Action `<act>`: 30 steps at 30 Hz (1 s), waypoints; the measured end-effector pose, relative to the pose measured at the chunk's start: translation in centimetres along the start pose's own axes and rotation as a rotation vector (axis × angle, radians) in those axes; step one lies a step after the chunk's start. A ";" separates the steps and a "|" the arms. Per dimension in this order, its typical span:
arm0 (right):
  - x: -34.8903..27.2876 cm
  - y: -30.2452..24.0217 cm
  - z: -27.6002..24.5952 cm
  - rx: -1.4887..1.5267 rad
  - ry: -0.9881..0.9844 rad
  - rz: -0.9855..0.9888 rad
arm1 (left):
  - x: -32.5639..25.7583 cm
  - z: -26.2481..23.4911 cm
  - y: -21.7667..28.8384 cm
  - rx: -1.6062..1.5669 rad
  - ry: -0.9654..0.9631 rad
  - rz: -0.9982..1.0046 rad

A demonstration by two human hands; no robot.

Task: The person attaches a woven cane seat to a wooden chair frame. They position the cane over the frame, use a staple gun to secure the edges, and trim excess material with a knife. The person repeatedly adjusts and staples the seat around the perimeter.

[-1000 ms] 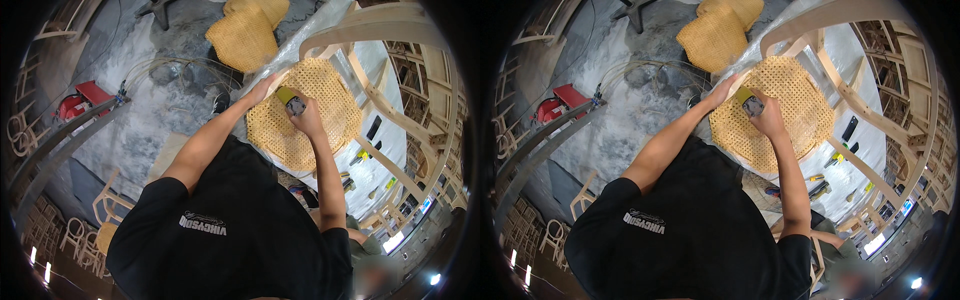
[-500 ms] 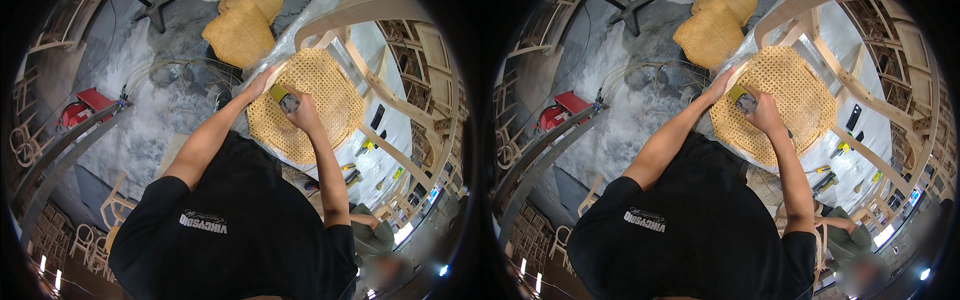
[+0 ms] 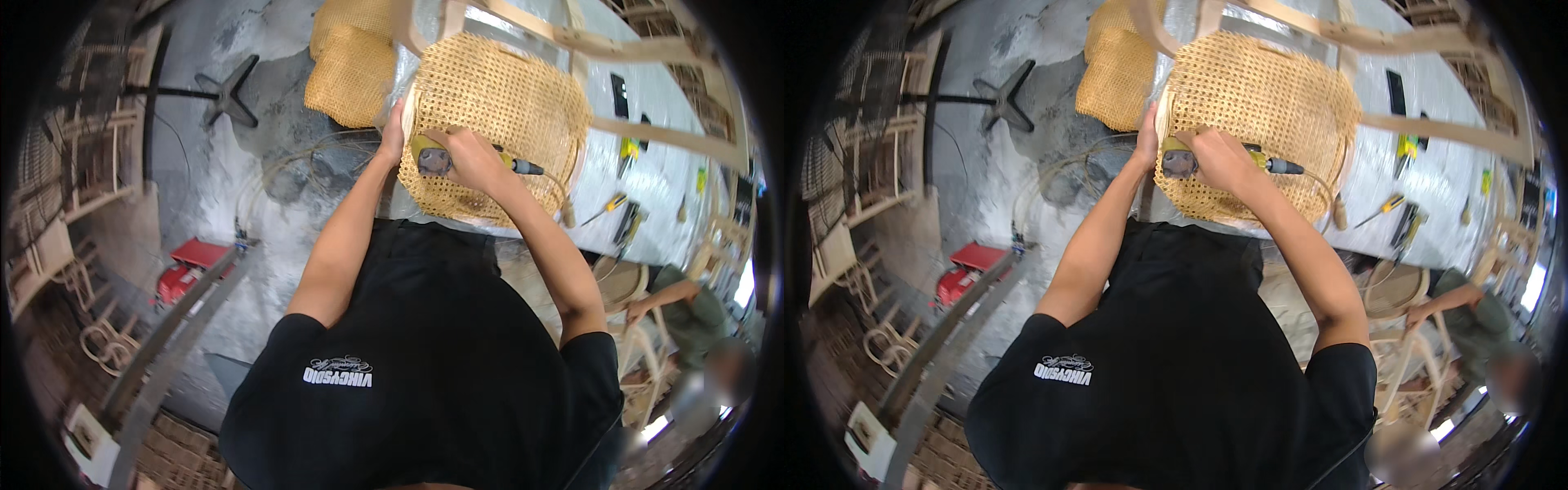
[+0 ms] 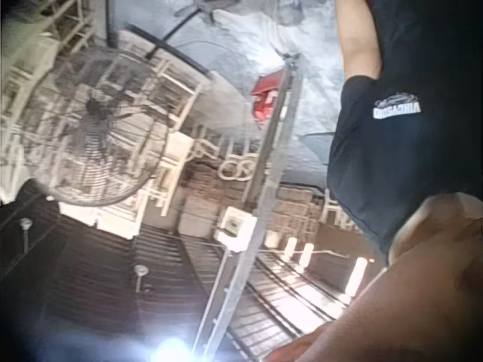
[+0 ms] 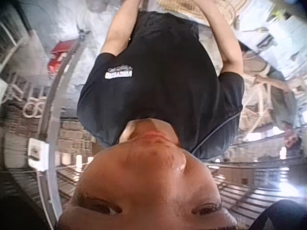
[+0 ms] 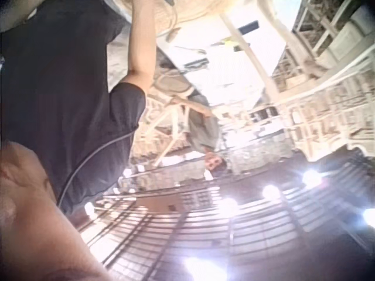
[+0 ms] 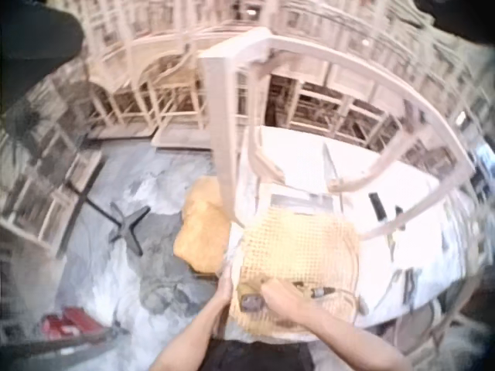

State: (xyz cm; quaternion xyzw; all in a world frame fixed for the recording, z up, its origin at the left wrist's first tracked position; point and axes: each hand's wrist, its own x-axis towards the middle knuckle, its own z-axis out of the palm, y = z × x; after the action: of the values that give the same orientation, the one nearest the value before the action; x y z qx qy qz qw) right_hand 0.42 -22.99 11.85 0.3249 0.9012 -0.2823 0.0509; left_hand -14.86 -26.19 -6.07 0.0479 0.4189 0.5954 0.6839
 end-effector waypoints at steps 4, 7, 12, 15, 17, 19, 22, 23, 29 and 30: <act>-6.9 -1.7 0.9 0.005 0.113 0.255 | -1.0 1.5 0.3 0.003 -0.051 -0.004; -12.7 -1.8 1.8 0.135 0.256 0.379 | -0.8 0.8 0.5 -0.059 -0.054 -0.014; -21.0 -0.3 6.0 0.282 0.373 0.603 | -1.6 2.3 0.4 0.025 0.031 -0.036; -24.1 0.1 7.4 0.313 0.403 0.689 | -1.5 2.4 0.6 0.143 0.130 0.032; -25.4 0.1 7.6 0.327 0.412 0.720 | -1.6 0.2 1.2 0.398 0.228 0.182; -26.3 0.3 7.8 0.360 0.441 0.712 | -2.4 -2.3 2.9 0.806 0.317 0.412; -27.2 0.3 8.6 0.395 0.532 0.755 | -4.9 2.2 2.5 1.321 0.357 0.599; -27.4 0.3 8.7 0.391 0.536 0.756 | -6.1 4.0 2.9 1.524 0.357 0.537; -26.4 0.4 7.6 0.379 0.504 0.703 | -7.6 4.1 4.4 1.553 0.275 0.532; -26.1 0.4 7.5 0.378 0.507 0.695 | -7.6 3.8 4.4 1.543 0.277 0.545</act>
State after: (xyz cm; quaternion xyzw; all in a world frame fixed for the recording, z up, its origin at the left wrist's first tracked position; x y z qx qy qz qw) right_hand 20.42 -41.26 12.58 0.6695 0.6560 -0.3193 -0.1393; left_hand -15.42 -29.75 2.75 0.5296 0.7639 0.2861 0.2328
